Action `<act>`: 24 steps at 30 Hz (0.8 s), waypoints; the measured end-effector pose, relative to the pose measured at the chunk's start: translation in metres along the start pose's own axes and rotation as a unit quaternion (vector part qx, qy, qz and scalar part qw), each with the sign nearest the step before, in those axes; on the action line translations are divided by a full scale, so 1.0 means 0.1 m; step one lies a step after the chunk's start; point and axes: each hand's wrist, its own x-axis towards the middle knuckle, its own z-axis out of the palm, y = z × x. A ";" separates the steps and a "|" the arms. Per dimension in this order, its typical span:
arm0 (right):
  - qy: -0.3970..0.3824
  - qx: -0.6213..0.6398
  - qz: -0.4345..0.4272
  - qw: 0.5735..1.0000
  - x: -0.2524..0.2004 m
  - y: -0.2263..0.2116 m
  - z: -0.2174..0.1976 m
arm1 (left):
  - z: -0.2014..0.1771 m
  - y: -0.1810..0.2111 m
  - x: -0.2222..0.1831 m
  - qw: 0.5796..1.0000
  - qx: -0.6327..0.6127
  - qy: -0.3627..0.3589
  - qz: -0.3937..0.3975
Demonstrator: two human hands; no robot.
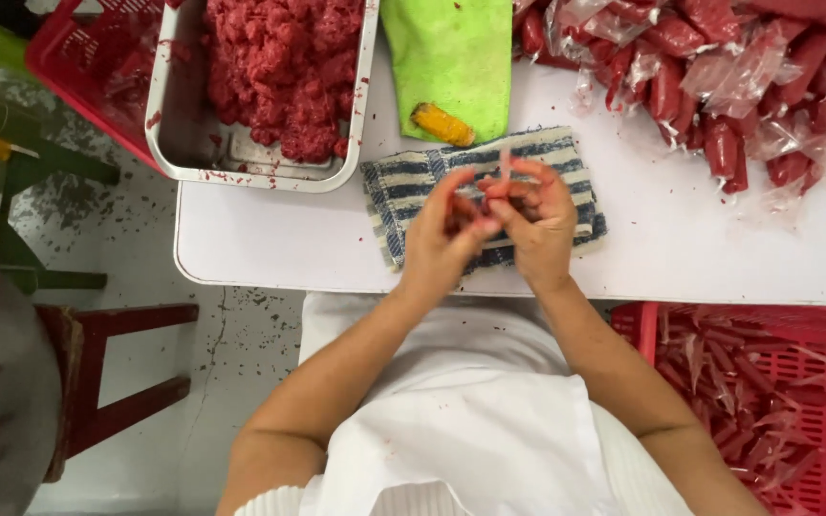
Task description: Manually tying and separating individual sausage links from plastic casings on a production table.
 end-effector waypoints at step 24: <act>-0.222 -0.300 0.116 0.920 -0.61 -1.35 -0.99 | -0.01 0.11 0.45 0.860 0.168 -0.149 0.459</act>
